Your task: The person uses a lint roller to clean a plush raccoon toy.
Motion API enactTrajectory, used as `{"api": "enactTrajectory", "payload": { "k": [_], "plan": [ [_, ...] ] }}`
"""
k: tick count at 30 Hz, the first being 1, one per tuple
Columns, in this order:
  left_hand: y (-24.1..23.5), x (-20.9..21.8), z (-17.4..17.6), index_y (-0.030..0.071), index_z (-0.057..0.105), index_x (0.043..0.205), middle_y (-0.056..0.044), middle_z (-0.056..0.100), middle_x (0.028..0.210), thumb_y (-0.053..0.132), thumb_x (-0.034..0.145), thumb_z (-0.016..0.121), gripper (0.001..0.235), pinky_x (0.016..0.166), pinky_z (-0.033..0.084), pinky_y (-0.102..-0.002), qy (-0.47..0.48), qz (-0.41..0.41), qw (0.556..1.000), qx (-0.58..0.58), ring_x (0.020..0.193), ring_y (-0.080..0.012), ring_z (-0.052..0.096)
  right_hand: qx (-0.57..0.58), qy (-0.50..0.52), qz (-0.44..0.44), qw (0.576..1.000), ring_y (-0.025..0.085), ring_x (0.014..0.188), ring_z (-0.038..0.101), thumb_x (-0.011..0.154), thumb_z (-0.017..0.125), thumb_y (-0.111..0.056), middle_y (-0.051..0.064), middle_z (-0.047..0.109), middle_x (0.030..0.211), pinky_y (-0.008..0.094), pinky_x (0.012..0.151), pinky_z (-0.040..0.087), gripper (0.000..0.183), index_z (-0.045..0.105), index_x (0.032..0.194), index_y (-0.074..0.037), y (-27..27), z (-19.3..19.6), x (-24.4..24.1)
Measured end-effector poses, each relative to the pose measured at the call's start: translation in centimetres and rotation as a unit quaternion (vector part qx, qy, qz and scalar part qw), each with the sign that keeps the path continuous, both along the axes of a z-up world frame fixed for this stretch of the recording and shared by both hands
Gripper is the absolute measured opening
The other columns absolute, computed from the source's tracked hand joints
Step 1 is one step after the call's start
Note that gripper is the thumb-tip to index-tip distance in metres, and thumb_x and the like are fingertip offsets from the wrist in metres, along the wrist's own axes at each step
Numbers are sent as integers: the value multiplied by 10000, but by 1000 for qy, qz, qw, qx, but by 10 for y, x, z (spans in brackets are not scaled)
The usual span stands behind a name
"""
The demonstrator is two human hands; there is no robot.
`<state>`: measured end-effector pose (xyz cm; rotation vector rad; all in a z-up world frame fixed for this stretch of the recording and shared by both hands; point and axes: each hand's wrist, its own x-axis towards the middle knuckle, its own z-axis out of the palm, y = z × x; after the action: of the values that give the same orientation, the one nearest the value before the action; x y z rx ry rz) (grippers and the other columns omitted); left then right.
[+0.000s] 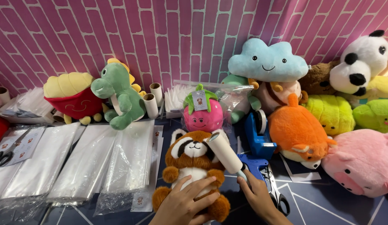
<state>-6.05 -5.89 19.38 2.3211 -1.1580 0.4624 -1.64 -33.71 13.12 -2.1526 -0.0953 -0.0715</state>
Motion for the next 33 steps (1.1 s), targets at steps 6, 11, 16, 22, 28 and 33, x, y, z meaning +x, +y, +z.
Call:
{"api": "enactTrajectory", "payload": {
  "k": [6, 11, 16, 22, 28, 33],
  "plan": [
    [3, 2, -10, 262, 633, 1317, -194, 408, 1487, 539, 769, 853, 652, 942, 494, -531, -36, 59, 997, -21, 1149, -385, 581, -42, -19, 57, 997, 135, 471, 605, 910, 569, -275, 30, 724, 586, 286, 492, 461, 265, 686, 1065, -94, 11, 3, -14],
    [-8, 4, -41, 139, 636, 1176, -229, 562, 1326, 402, 856, 699, 418, 1060, 366, -624, -49, 86, 994, -54, 1260, -421, 548, -52, -2, 49, 997, 139, 488, 634, 924, 559, -281, 34, 747, 623, 282, 492, 466, 236, 658, 1038, -99, 12, -2, -12],
    [-11, 3, -44, 133, 564, 1044, -143, 582, 1356, 176, 936, 634, 135, 1136, 281, -664, -51, 81, 993, -70, 1368, -367, 486, -56, 38, -15, 998, 146, 498, 660, 940, 542, -323, 52, 787, 645, 274, 509, 482, 313, 709, 1079, -98, 7, 7, -5],
    [21, 5, 7, 81, 625, 953, -107, 621, 1336, 124, 583, 880, 451, 1169, 236, -654, 29, -12, 999, -28, 1366, -327, 507, -32, 53, -10, 998, 138, 485, 585, 947, 541, -330, 39, 713, 586, 277, 497, 430, 305, 712, 1015, -87, 3, 11, -7],
    [32, 7, 23, 40, 527, 1041, -156, 654, 1295, 222, 692, 556, 395, 1224, 150, -598, 171, -9, 981, -94, 1257, -331, 574, -112, -33, 41, 992, 118, 451, 588, 933, 582, -290, -4, 705, 578, 276, 464, 447, 215, 665, 1044, -127, 3, -1, -7],
    [16, 18, -5, 96, 678, 1207, -37, 728, 1092, 137, 952, 558, 285, 932, 426, -370, 115, 140, 966, -185, 980, -214, 628, -23, 111, -32, 993, 118, 482, 557, 1001, 486, -363, 19, 648, 579, 259, 486, 418, 349, 713, 938, -105, 2, 13, -3]
  ]
}}
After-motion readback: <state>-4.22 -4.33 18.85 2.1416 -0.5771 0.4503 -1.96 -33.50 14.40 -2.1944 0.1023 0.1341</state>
